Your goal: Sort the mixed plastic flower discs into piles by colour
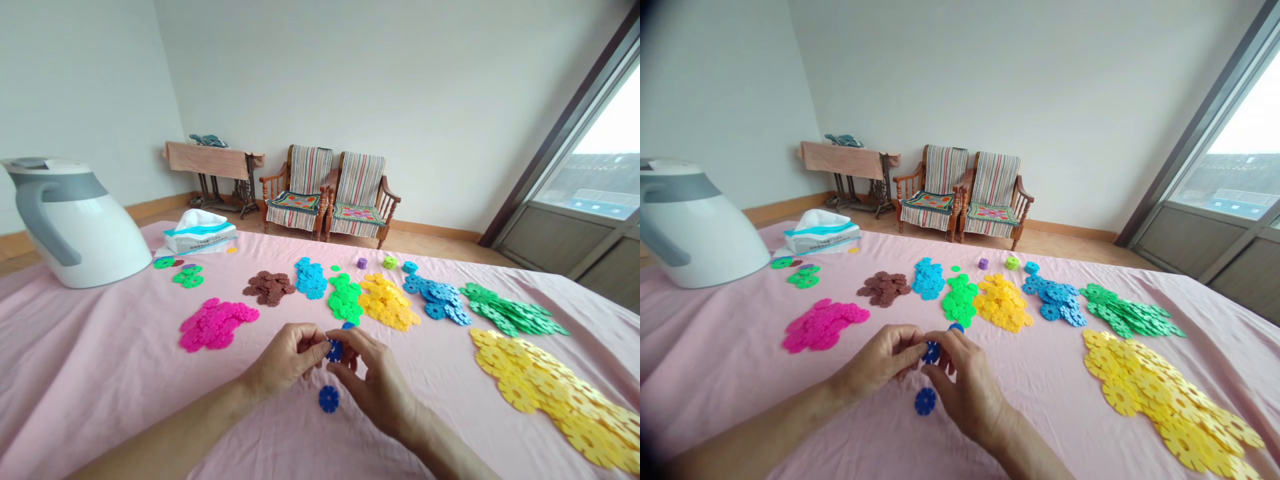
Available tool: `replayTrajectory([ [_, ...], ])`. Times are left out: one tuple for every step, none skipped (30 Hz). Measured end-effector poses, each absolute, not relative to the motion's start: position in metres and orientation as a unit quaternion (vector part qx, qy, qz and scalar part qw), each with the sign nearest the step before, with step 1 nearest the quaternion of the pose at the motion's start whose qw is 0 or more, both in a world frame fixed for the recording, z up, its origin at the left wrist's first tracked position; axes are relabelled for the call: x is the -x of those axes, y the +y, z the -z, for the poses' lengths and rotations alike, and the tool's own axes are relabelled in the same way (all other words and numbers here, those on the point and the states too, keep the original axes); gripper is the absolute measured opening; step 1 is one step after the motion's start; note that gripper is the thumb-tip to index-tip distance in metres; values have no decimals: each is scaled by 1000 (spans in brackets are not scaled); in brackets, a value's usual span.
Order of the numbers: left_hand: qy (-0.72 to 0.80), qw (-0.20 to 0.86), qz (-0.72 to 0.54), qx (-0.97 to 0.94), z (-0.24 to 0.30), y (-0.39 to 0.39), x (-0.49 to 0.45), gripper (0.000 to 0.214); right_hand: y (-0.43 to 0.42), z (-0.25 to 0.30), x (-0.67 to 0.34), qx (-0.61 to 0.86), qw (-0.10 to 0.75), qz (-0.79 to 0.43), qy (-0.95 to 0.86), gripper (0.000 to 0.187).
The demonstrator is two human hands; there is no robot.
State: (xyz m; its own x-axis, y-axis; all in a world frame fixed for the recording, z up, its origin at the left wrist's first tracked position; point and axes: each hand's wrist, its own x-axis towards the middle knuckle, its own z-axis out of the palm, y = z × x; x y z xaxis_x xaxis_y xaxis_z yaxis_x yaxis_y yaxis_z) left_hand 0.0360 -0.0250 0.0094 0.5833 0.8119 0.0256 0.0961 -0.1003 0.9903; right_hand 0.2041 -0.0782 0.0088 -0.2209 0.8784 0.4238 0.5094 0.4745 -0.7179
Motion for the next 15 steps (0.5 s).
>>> replayTrajectory([
  [335, 585, -305, -673, -10, -25, -36, 32, -79, -9, -203, 465, 415, -214, -752, 29],
  [334, 589, -302, -671, -10, -26, -36, 33, -79, -9, -203, 466, 414, -212, -753, 29],
  [333, 592, -300, -670, -10, -26, -36, 33, -79, -9, -203, 465, 413, -211, -754, 27],
  [333, 593, -301, -669, -10, -25, -36, 33, -78, -8, -203, 465, 414, -210, -754, 25],
  [334, 591, -306, -667, -9, -25, -36, 34, -77, -9, -205, 469, 419, -205, -750, 24],
  [339, 585, -315, -666, -8, -23, -36, 36, -74, -9, -207, 477, 428, -195, -742, 22],
  [347, 576, -328, -663, -7, -22, -36, 38, -72, -9, -211, 490, 441, -181, -730, 21],
  [360, 566, -343, -658, -6, -20, -35, 39, -68, -9, -215, 506, 456, -165, -714, 20],
  [375, 556, -359, -649, -5, -18, -34, 40, -64, -8, -220, 523, 470, -150, -695, 21],
  [389, 550, -374, -637, -4, -16, -33, 40, -60, -8, -225, 539, 480, -140, -677, 21],
  [401, 547, -389, -623, -3, -15, -32, 40, -57, -7, -230, 553, 485, -136, -663, 21],
  [410, 546, -403, -609, -3, -13, -31, 39, -53, -5, -234, 565, 486, -139, -652, 21],
  [417, 546, -415, -596, -2, -12, -31, 39, -51, -3, -237, 574, 483, -144, -645, 21],
  [422, 545, -425, -587, -2, -11, -30, 39, -48, -2, -239, 579, 478, -151, -643, 21],
  [425, 543, -434, -580, -3, -11, -30, 39, -47, 0, -240, 581, 472, -157, -644, 21],
])
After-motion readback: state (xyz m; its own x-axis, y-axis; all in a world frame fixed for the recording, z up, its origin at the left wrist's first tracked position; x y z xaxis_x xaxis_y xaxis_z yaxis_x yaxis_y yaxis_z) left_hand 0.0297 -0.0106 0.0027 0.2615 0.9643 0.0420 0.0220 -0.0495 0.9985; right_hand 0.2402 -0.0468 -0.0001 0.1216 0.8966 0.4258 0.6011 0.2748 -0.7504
